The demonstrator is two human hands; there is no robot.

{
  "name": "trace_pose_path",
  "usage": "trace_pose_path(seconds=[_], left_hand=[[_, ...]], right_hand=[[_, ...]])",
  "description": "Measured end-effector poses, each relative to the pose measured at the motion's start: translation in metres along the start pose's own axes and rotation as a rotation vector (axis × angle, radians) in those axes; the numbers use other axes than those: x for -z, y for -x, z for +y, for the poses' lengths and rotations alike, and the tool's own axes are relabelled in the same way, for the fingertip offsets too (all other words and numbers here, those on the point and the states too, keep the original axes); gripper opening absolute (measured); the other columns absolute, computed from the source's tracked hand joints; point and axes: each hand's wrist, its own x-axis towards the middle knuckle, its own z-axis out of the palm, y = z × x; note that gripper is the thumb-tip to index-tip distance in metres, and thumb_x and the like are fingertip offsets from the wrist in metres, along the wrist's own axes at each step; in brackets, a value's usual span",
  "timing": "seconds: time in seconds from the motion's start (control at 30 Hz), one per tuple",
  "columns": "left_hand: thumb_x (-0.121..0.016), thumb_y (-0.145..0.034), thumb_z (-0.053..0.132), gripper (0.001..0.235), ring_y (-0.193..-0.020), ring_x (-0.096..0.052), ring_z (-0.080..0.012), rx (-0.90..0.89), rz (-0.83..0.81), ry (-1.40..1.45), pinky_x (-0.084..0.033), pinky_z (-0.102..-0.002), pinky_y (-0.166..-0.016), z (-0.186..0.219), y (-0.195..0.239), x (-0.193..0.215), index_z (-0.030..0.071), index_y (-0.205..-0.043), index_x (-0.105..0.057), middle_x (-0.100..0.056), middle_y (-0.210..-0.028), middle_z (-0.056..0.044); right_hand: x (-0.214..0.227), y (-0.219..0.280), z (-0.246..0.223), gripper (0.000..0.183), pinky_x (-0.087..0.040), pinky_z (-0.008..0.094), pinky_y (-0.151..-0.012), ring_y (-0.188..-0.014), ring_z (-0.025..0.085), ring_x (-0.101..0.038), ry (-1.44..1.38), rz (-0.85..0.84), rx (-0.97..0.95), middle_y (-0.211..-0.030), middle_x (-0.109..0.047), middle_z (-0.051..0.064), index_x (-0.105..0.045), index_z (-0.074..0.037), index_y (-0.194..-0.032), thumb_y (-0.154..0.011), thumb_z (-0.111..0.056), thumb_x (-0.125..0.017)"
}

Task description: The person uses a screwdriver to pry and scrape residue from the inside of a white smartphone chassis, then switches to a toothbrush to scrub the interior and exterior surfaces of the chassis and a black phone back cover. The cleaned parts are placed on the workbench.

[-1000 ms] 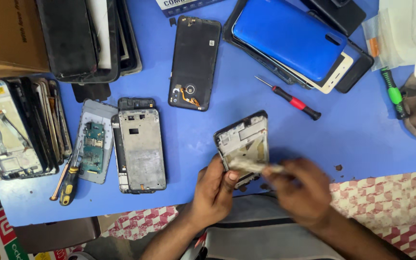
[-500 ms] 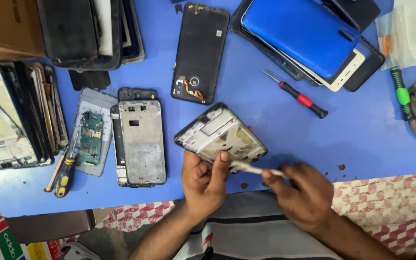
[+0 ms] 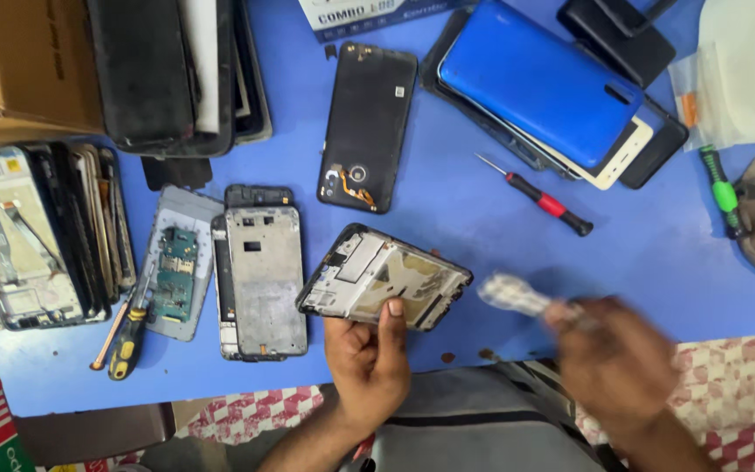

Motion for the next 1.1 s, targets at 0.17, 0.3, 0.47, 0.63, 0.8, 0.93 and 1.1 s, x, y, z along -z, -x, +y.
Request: trace_pose_path(seconds=[0.17,0.3,0.47,0.63,0.8,0.93,1.1], left_hand=[[-0.056,-0.107,0.005,0.032,-0.090,-0.068,-0.0076,0.016,-0.031,0.081,-0.053,-0.020,-0.076,0.006,-0.004,-0.003,-0.002,-0.135,-0.042,-0.072,-0.108,-0.011],[-0.056,-0.109,0.007,0.032,-0.086,-0.068,-0.0080,0.065,-0.017,0.167,-0.054,-0.021,-0.074,0.008,-0.005,-0.004,-0.003,-0.136,-0.041,-0.072,-0.105,-0.013],[-0.055,-0.107,0.008,0.035,-0.092,-0.068,-0.0087,0.043,-0.028,0.131,-0.055,-0.022,-0.079,0.006,-0.010,-0.004,-0.002,-0.137,-0.040,-0.071,-0.112,-0.013],[-0.056,-0.106,0.005,0.035,-0.101,-0.069,-0.0113,0.010,-0.024,0.071,-0.056,-0.024,-0.087,0.004,-0.010,-0.003,-0.003,-0.136,-0.040,-0.070,-0.117,-0.013],[-0.055,-0.106,0.003,0.033,-0.111,-0.066,-0.0121,0.004,-0.045,0.022,-0.054,-0.023,-0.094,0.001,-0.012,-0.003,-0.003,-0.135,-0.040,-0.066,-0.122,-0.013],[-0.055,-0.104,0.004,0.029,-0.090,-0.064,-0.0051,0.077,-0.047,-0.025,-0.052,-0.018,-0.074,0.002,-0.013,-0.001,-0.003,-0.131,-0.044,-0.067,-0.108,-0.008],[-0.057,-0.108,0.005,0.015,-0.056,-0.043,0.0038,0.064,-0.017,-0.187,-0.031,-0.016,-0.047,0.001,-0.011,0.001,-0.001,-0.120,-0.051,-0.060,-0.070,0.003]], right_hand=[[-0.013,0.016,0.000,0.017,-0.048,0.036,-0.054,-0.066,0.025,-0.062,0.138,-0.142,0.159,-0.083,-0.064,0.014,-0.074,-0.008,-0.092,-0.079,-0.008,-0.085],[-0.006,0.025,0.005,0.020,-0.050,0.037,-0.054,-0.065,0.025,-0.062,0.061,-0.241,0.151,-0.084,-0.063,0.012,-0.079,-0.007,-0.097,-0.077,-0.004,-0.081],[-0.015,0.029,0.010,0.023,-0.047,0.032,-0.052,-0.064,0.018,-0.062,0.009,-0.057,-0.116,-0.090,-0.064,0.010,-0.066,-0.002,-0.097,-0.084,-0.009,-0.084],[-0.008,0.028,0.015,0.015,-0.051,0.038,-0.054,-0.068,0.026,-0.065,0.056,-0.186,0.172,-0.094,-0.062,0.015,-0.070,-0.010,-0.094,-0.085,-0.008,-0.082],[-0.002,0.019,0.021,0.016,-0.049,0.034,-0.057,-0.071,0.021,-0.064,0.187,-0.059,0.165,-0.096,-0.062,0.013,-0.073,-0.007,-0.105,-0.091,-0.003,-0.080],[-0.007,0.015,0.016,0.025,-0.047,0.036,-0.054,-0.065,0.018,-0.060,0.166,-0.246,0.130,-0.086,-0.061,0.007,-0.079,-0.015,-0.104,-0.081,-0.012,-0.087],[0.007,0.010,0.004,0.041,-0.051,0.034,-0.061,-0.072,0.020,-0.063,0.244,-0.398,0.036,-0.090,-0.061,0.008,-0.077,-0.016,-0.116,-0.079,0.000,-0.077]])
